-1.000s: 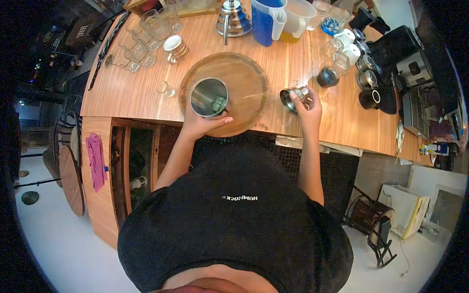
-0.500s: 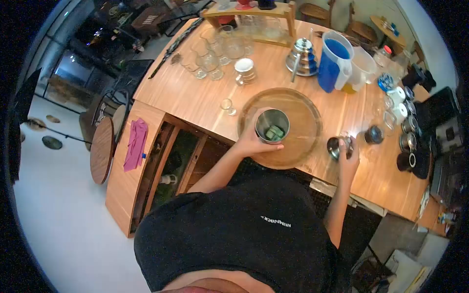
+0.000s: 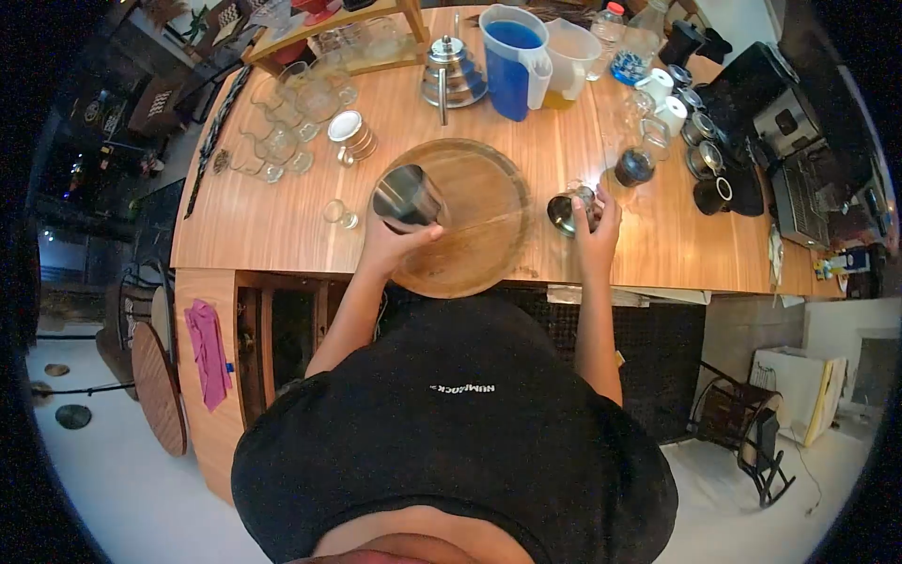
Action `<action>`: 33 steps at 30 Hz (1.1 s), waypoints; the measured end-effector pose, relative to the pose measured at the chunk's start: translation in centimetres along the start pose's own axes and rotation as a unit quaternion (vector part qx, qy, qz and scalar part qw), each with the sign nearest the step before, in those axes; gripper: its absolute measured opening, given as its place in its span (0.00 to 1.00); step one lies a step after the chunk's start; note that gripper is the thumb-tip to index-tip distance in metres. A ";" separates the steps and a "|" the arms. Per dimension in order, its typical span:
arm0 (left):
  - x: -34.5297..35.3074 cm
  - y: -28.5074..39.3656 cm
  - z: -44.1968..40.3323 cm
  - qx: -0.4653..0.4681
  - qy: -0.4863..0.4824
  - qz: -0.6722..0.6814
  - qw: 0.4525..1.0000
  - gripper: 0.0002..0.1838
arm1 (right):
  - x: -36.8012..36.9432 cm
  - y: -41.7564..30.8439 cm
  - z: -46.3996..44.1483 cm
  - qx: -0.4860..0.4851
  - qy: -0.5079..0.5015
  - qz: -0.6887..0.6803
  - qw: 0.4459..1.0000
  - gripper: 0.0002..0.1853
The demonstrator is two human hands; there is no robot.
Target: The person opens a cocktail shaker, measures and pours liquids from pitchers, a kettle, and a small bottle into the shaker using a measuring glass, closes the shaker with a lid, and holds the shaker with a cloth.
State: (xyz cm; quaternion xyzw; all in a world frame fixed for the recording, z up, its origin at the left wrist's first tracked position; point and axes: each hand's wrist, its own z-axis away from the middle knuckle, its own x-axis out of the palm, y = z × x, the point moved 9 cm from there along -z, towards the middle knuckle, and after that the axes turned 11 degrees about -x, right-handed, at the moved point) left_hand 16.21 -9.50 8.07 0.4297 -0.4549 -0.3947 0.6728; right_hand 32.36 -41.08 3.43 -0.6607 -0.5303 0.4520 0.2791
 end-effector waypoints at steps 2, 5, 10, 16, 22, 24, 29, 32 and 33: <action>0.7 3.1 1.2 0.125 0.096 -0.284 0.946 0.49 | -0.2 0.6 0.2 0.001 0.005 0.007 1.000 0.30; 0.3 2.8 1.1 0.139 0.095 -0.257 0.951 0.48 | -0.5 1.1 0.2 -0.013 0.059 -0.081 0.995 0.23; -0.4 1.4 -0.3 0.090 0.068 -0.151 0.982 0.47 | -1.1 0.4 0.2 -0.012 0.076 -0.059 0.995 0.21; 0.1 0.6 -0.6 0.120 0.053 -0.245 0.961 0.53 | -1.1 -0.7 0.1 -0.004 0.077 -0.015 0.997 0.20; -0.2 -1.0 -0.9 0.077 0.048 -0.215 0.972 0.55 | -1.0 -0.7 0.3 -0.007 0.089 -0.040 0.995 0.19; -0.2 -1.0 -1.0 0.076 0.053 -0.212 0.973 0.55 | -1.1 -0.3 0.4 0.000 0.090 -0.056 0.994 0.19; -0.3 0.8 -0.3 0.151 0.077 -0.270 0.948 0.62 | -1.1 0.1 0.7 0.006 0.102 -0.072 0.992 0.20; -0.5 1.5 0.5 0.207 0.080 -0.305 0.926 0.64 | -2.3 -0.1 1.1 -0.032 0.153 -0.042 0.987 0.20; -0.7 2.1 1.3 0.236 0.090 -0.321 0.913 0.62 | -3.6 -2.3 1.7 -0.098 0.180 0.035 0.978 0.20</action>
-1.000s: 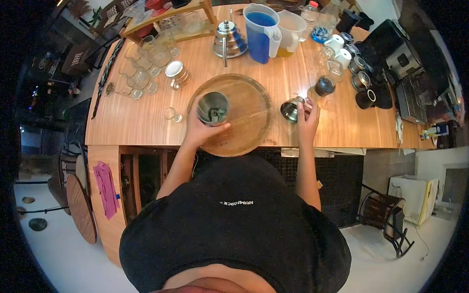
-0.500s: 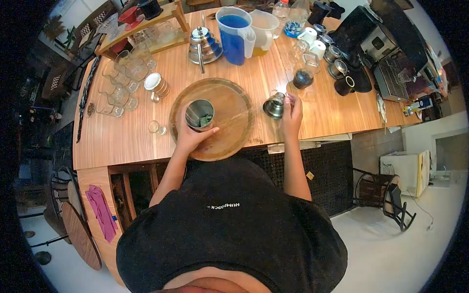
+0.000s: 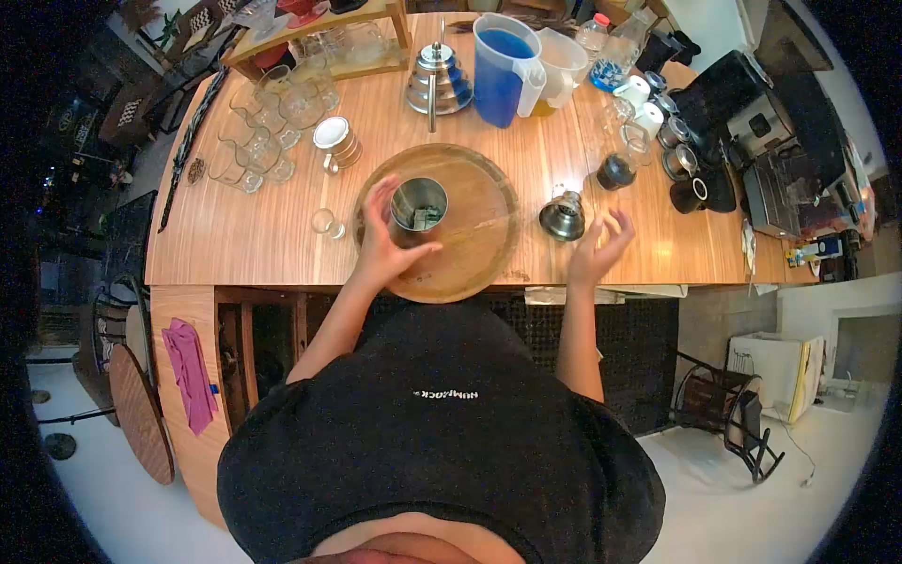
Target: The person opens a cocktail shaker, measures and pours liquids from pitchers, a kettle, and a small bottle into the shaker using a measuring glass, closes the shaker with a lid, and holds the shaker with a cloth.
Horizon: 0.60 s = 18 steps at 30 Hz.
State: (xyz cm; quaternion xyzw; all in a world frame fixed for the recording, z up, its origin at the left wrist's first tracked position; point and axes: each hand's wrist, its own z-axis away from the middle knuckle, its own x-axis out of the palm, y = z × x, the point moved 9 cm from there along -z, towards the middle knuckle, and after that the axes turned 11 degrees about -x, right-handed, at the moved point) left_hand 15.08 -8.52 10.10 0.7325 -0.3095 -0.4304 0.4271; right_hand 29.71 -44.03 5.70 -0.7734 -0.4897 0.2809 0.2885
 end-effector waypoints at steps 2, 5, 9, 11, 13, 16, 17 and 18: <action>-1.4 0.5 0.5 0.034 0.022 -0.019 0.999 0.61 | -1.1 -4.5 -1.2 -0.127 0.017 0.075 0.989 0.16; -4.4 1.2 2.8 0.116 0.062 -0.014 0.991 0.52 | 1.1 -5.6 -3.9 -0.050 -0.067 -0.033 0.996 0.13; -9.5 1.1 5.5 0.141 0.218 -0.064 0.964 0.41 | 4.6 -6.6 -7.7 -0.058 -0.063 -0.164 0.983 0.16; -11.1 0.8 5.7 0.126 0.254 -0.068 0.956 0.39 | 6.1 -9.0 -9.2 -0.041 -0.059 -0.158 0.985 0.17; -12.7 -0.8 5.8 0.070 0.312 -0.070 0.945 0.39 | 6.9 -9.1 -10.2 -0.022 -0.046 -0.151 0.987 0.18; -13.2 -2.6 5.7 0.065 0.296 -0.085 0.949 0.45 | 8.0 -8.3 -11.2 0.022 -0.047 -0.140 0.989 0.18; -13.1 -3.1 5.7 0.057 0.291 -0.094 0.950 0.47 | 8.1 -8.7 -11.5 0.020 -0.036 -0.138 0.990 0.18; -13.0 -3.8 5.5 0.043 0.277 -0.099 0.955 0.52 | 8.4 -8.6 -11.7 0.047 -0.041 -0.129 0.990 0.18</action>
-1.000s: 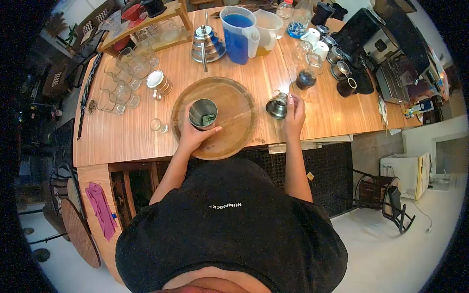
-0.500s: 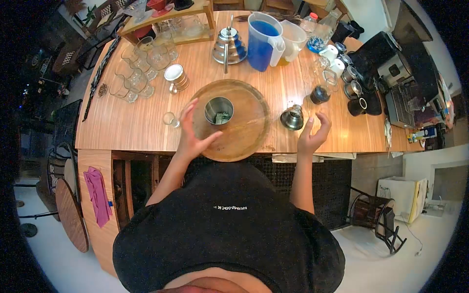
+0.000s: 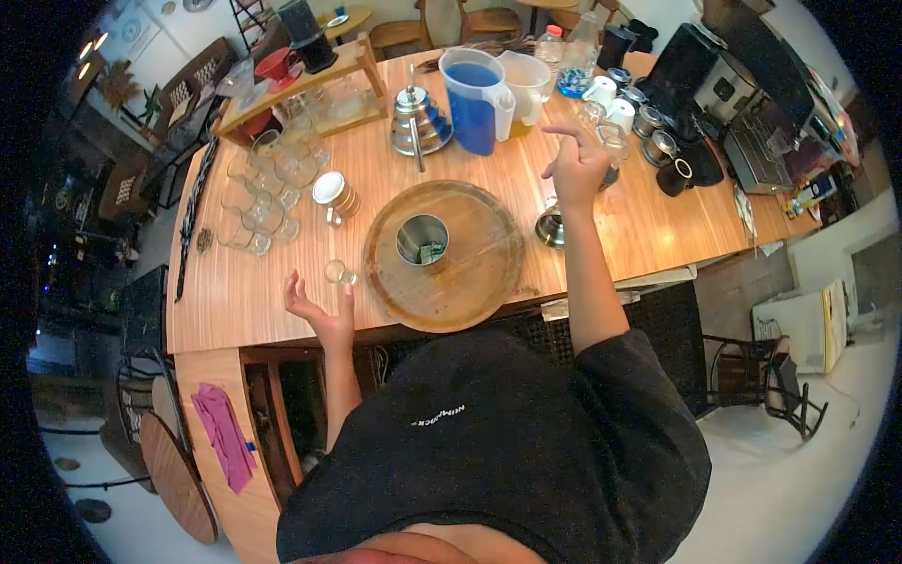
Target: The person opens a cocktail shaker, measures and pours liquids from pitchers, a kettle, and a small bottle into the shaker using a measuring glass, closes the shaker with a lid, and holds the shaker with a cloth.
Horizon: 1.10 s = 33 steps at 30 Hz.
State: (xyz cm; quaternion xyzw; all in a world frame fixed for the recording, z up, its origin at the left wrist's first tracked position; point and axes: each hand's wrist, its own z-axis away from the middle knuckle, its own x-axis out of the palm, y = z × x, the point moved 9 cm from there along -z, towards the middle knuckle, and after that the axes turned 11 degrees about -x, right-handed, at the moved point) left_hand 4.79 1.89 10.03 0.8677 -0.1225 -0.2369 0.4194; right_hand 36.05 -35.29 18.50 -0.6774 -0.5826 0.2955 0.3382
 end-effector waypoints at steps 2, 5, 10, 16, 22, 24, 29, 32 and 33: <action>0.4 -0.9 0.3 0.004 -0.020 -0.002 1.000 0.54 | 0.2 1.0 -0.8 0.013 -0.002 -0.038 0.999 0.18; 1.2 -1.7 0.0 -0.011 -0.056 0.001 0.998 0.59 | 1.1 2.9 -2.1 -0.040 0.004 -0.136 0.990 0.21; 2.9 -3.7 0.1 -0.094 -0.104 0.062 0.988 0.60 | 4.0 3.9 -2.5 0.013 -0.054 -0.083 0.995 0.27; 4.7 -7.7 0.5 -0.198 -0.177 0.160 0.951 0.45 | 9.3 5.9 -4.1 -0.019 -0.141 -0.069 0.987 0.29; 4.9 -6.6 0.1 -0.155 -0.164 0.118 0.967 0.28 | 11.5 9.7 -4.6 0.101 -0.082 -0.086 0.988 0.23; 4.4 -8.3 0.3 -0.204 -0.175 0.092 0.959 0.29 | 13.6 8.9 -3.6 0.096 -0.072 -0.087 0.989 0.24; 4.5 -6.9 0.3 -0.188 -0.180 0.125 0.957 0.31 | 10.2 5.5 -1.5 -0.025 0.107 0.002 0.994 0.29; 4.5 -6.4 0.4 -0.205 -0.182 0.139 0.952 0.29 | 9.2 5.6 -0.4 -0.011 0.128 -0.003 0.992 0.26; 4.5 -6.5 0.4 -0.208 -0.181 0.127 0.953 0.28 | 8.8 5.4 -0.2 -0.010 0.143 -0.023 0.989 0.25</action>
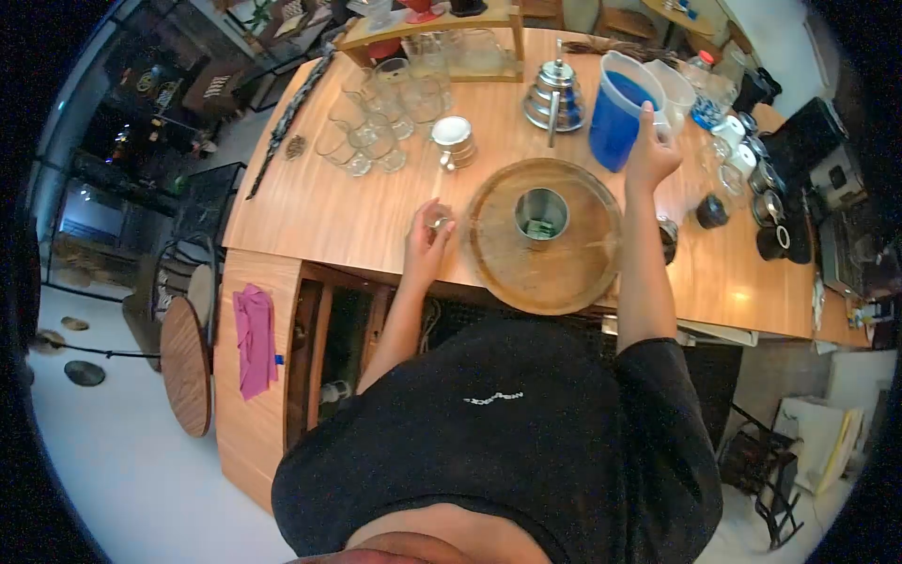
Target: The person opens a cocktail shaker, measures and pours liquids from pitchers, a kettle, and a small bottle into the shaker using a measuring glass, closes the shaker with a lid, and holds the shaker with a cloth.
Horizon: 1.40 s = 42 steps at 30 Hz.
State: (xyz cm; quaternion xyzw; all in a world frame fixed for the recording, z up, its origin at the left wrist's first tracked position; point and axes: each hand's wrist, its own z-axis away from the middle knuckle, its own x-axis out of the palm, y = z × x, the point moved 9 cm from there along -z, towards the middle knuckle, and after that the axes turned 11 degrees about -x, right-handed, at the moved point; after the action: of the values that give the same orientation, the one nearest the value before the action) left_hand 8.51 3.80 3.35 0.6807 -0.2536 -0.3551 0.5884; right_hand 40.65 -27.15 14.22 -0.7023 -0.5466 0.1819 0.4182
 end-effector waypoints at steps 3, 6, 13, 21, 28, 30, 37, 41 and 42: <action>0.0 -0.3 -0.2 0.011 -0.012 0.033 0.999 0.29 | -1.3 -1.8 0.4 0.001 -0.021 -0.026 0.999 0.21; 0.2 0.5 0.0 0.032 -0.009 0.039 0.999 0.30 | -2.7 -2.7 0.0 0.003 -0.034 -0.075 0.997 0.16; 0.3 -0.7 0.1 -0.001 -0.057 0.109 0.992 0.27 | -7.8 -10.4 0.9 0.016 -0.038 -0.213 0.976 0.11; 1.2 7.5 2.3 0.057 -0.145 0.069 0.985 0.29 | -15.5 -18.7 5.8 0.034 -0.041 -0.164 0.985 0.13; 6.1 14.8 4.0 0.157 -0.281 0.016 0.947 0.35 | -22.5 -22.2 11.9 0.088 0.039 -0.064 0.993 0.17; 7.1 15.6 4.3 0.153 -0.300 0.027 0.941 0.35 | -23.2 -22.8 13.4 0.107 0.003 -0.087 0.990 0.20; 10.0 16.4 6.2 0.202 -0.406 0.087 0.887 0.34 | -25.5 -25.5 17.3 0.086 0.015 -0.011 0.996 0.24; 10.3 17.0 6.9 0.219 -0.408 0.101 0.880 0.33 | -26.6 -26.0 19.1 0.103 -0.013 -0.013 0.994 0.24; 10.7 16.7 7.2 0.213 -0.427 0.108 0.872 0.33 | -26.7 -25.8 19.4 0.110 -0.015 -0.015 0.994 0.23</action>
State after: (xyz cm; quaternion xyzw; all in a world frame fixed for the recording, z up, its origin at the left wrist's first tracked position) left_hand 10.73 -11.86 17.39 0.5403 -0.6215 -0.4826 0.2981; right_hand 1.94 -42.78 17.79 -0.6410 -0.5397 0.2452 0.4876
